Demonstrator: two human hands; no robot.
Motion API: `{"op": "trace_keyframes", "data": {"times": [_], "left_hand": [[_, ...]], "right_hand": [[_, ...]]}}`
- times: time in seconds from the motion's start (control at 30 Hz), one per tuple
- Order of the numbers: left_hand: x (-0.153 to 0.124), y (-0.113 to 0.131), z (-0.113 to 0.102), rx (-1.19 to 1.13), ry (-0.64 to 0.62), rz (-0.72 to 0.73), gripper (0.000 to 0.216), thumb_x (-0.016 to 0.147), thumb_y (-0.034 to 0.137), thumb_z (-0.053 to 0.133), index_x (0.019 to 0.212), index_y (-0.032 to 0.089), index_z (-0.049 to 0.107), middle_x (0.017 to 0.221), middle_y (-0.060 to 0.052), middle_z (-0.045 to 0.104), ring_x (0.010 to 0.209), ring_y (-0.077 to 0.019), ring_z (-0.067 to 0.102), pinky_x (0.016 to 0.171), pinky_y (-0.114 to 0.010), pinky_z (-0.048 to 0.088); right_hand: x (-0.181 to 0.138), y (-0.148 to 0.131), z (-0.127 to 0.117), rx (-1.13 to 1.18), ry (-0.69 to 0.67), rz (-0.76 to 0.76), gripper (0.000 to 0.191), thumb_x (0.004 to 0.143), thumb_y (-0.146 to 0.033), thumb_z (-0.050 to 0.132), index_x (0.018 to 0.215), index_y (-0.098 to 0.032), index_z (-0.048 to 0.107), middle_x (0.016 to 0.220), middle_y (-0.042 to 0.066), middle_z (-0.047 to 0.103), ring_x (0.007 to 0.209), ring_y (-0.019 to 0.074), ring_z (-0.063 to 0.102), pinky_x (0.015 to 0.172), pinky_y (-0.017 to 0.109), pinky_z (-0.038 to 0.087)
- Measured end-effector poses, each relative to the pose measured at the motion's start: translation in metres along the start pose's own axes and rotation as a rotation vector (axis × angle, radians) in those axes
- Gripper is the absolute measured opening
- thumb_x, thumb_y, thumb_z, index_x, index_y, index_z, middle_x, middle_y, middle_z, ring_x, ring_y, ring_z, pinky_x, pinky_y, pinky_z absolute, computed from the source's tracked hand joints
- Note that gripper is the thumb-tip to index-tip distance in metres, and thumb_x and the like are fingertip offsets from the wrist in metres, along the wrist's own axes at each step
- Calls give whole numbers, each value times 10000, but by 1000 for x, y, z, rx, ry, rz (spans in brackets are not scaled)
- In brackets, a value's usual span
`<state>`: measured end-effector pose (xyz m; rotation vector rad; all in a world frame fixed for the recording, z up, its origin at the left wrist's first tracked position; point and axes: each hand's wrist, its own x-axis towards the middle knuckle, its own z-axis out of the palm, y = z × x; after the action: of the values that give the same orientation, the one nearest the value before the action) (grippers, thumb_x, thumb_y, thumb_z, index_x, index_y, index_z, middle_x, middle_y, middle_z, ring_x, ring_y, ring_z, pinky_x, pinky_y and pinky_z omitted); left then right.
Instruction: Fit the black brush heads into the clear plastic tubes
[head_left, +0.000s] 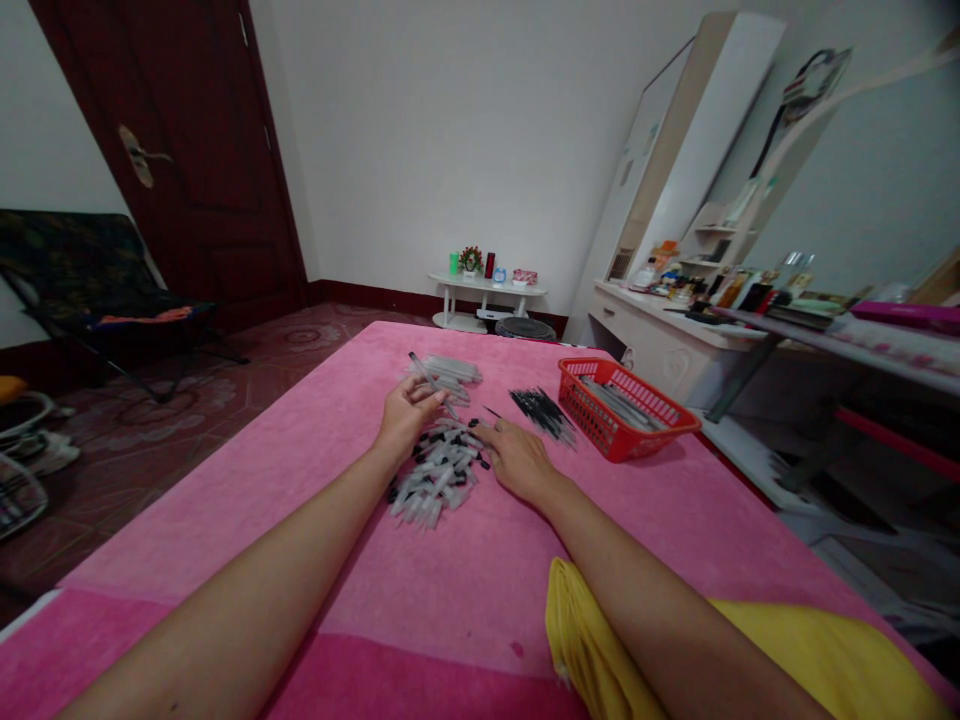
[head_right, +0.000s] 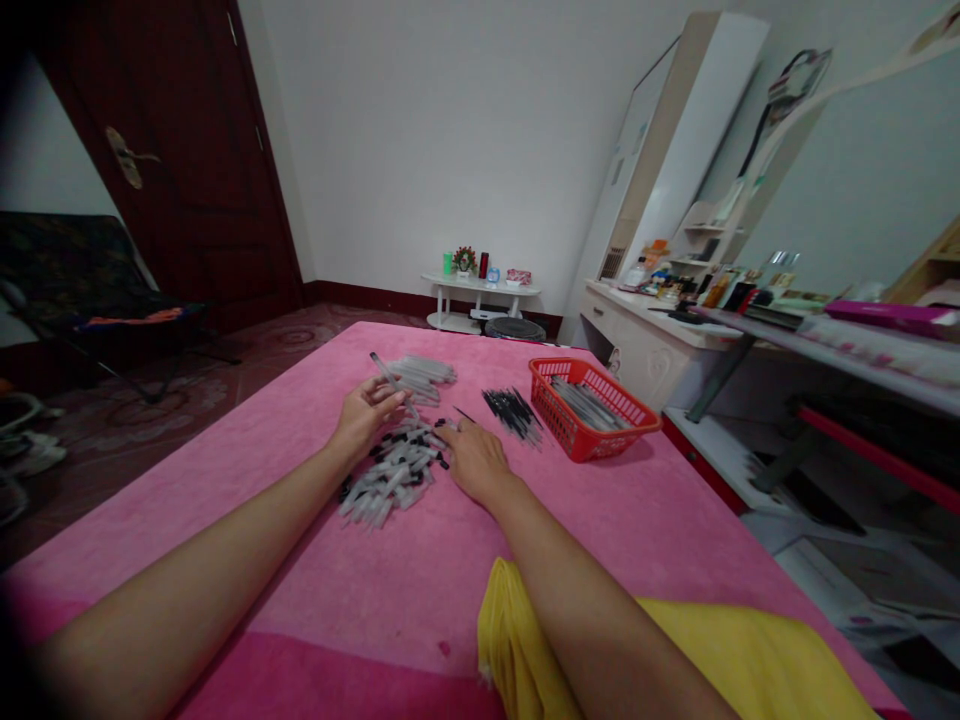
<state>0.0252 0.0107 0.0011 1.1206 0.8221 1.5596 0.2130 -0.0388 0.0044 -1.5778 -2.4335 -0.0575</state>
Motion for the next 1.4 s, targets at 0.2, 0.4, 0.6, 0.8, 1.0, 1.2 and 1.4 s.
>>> {"op": "trace_keyframes", "data": {"times": [0.2, 0.4, 0.6, 0.8, 1.0, 1.2, 1.4], "left_hand": [[1, -3, -2, -35, -30, -9, 459, 581, 287, 789, 955, 140, 567, 884, -54, 681, 720, -149, 662, 626, -261, 552], [1, -3, 1, -35, -2, -58, 439, 539, 307, 814, 869, 112, 601, 872, -70, 694, 715, -167, 674, 623, -263, 556], [-1, 2, 4, -83, -91, -113, 422, 571, 317, 805, 867, 117, 581, 850, -78, 703, 734, -196, 689, 631, -279, 564], [-3, 4, 5, -91, -108, -116, 402, 579, 300, 807, 839, 129, 551, 791, -50, 697, 710, -187, 693, 620, -258, 575], [-5, 6, 9, -87, -129, -116, 383, 585, 310, 801, 816, 122, 560, 768, -54, 694, 693, -187, 690, 620, -272, 582], [-6, 5, 10, -69, -99, -124, 393, 561, 327, 812, 792, 121, 570, 712, -40, 681, 661, -185, 685, 582, -261, 575], [-8, 6, 11, -38, -102, -144, 394, 560, 348, 810, 793, 127, 582, 742, -42, 691, 665, -186, 684, 586, -265, 570]], "right_hand": [[1, 8, 6, 145, 105, 106, 298, 739, -163, 513, 1012, -225, 612, 976, 47, 654, 903, 190, 590, 716, 258, 392], [9, 13, 8, 868, 363, 260, 162, 654, -263, 645, 727, -177, 528, 637, -11, 578, 579, 131, 543, 554, 235, 409], [10, 7, 3, 1462, 396, 300, 320, 628, -361, 722, 749, -182, 485, 571, -43, 581, 442, 88, 506, 448, 205, 414], [9, 9, 1, 1613, 375, 340, 344, 607, -329, 757, 809, -184, 520, 695, 5, 673, 568, 127, 625, 508, 221, 493], [9, 6, 3, 1527, 356, 302, 309, 657, -334, 718, 838, -177, 525, 696, 16, 681, 595, 155, 652, 491, 228, 500], [8, 4, 1, 1434, 397, 269, 316, 654, -364, 709, 828, -182, 520, 700, 9, 672, 608, 177, 666, 501, 244, 507], [10, 2, 0, 1339, 443, 224, 259, 652, -324, 686, 820, -174, 557, 726, 8, 647, 652, 187, 671, 586, 284, 536]]}}
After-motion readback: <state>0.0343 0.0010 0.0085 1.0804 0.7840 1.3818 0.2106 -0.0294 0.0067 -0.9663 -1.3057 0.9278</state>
